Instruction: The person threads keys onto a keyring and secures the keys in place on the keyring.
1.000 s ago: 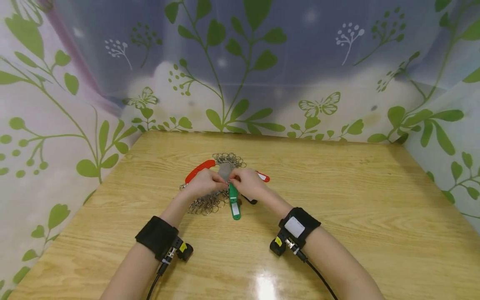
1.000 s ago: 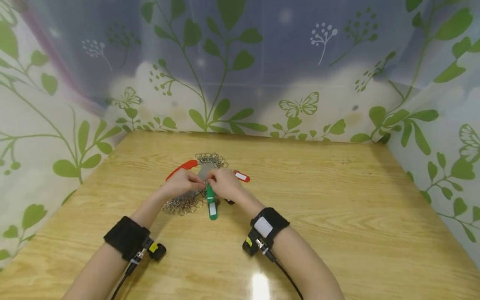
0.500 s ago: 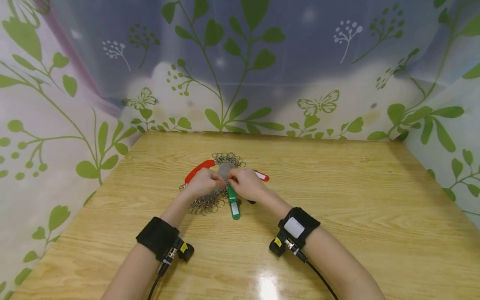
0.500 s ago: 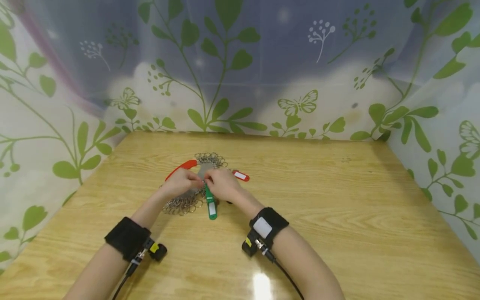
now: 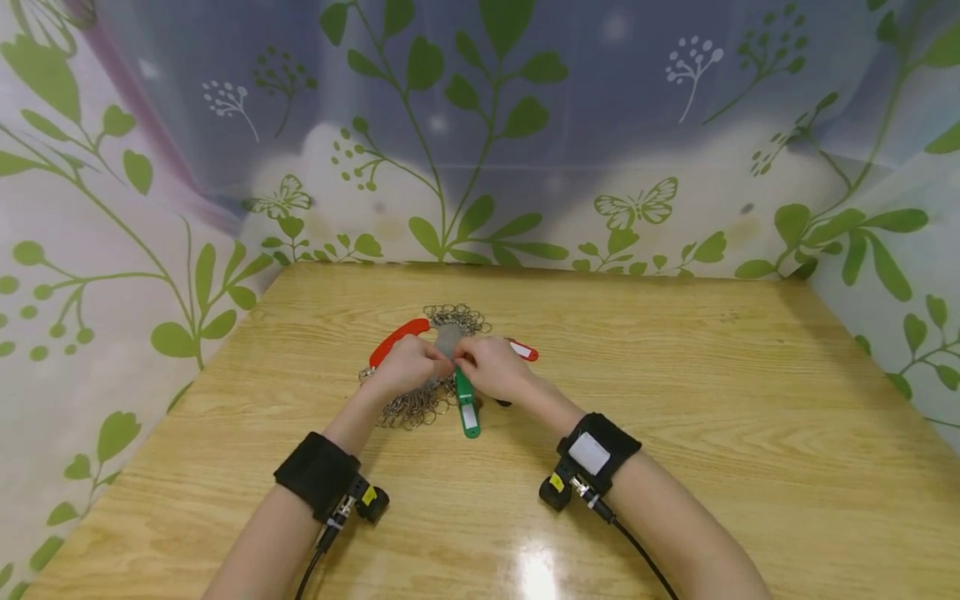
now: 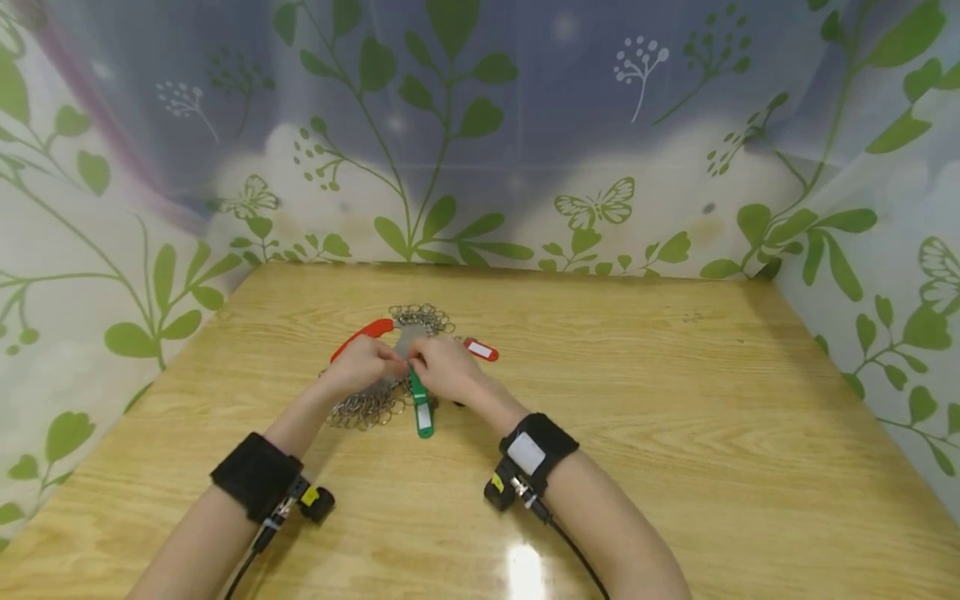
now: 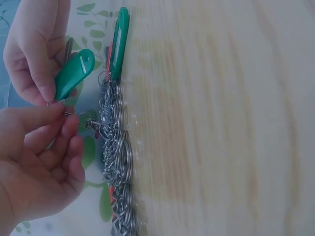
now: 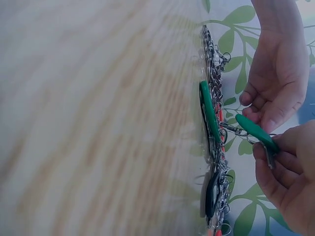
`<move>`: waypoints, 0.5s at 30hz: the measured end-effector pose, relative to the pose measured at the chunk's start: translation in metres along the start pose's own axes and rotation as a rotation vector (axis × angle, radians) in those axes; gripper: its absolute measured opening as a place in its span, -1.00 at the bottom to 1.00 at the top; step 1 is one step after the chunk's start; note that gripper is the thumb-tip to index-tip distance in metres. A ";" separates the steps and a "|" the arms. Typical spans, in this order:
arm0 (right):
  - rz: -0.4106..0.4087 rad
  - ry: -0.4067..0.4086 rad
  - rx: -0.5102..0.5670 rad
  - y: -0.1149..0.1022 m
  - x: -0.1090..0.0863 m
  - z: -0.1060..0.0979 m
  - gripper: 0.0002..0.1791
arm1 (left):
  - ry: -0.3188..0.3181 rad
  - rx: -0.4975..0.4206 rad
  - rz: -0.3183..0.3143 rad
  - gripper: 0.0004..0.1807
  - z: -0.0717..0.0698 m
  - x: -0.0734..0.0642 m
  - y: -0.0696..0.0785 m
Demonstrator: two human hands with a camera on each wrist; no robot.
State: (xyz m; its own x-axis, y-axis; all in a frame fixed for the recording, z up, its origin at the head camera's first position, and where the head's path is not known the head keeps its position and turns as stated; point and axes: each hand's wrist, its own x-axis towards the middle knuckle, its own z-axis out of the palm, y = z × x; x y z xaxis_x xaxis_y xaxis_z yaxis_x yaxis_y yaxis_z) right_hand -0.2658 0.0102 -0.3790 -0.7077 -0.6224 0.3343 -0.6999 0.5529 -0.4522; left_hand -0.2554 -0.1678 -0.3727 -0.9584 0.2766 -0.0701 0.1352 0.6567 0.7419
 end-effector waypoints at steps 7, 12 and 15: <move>0.084 -0.021 0.036 0.001 -0.001 -0.003 -0.87 | -0.038 0.061 0.039 -0.81 0.001 -0.002 0.003; 0.066 -0.049 0.032 0.001 0.000 -0.002 -0.84 | -0.009 0.085 0.017 -0.81 0.000 -0.003 0.003; 0.045 -0.057 0.017 0.001 0.000 -0.001 -0.84 | 0.000 0.088 0.005 -0.81 0.001 -0.003 0.005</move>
State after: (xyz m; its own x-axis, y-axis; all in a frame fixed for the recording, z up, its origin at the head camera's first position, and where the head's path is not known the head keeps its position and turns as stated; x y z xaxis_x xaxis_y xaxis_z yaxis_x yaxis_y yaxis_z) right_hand -0.2667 0.0117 -0.3785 -0.7314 -0.6278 0.2661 -0.6654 0.5717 -0.4800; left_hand -0.2517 -0.1648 -0.3698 -0.9576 0.2802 -0.0667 0.1617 0.7146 0.6806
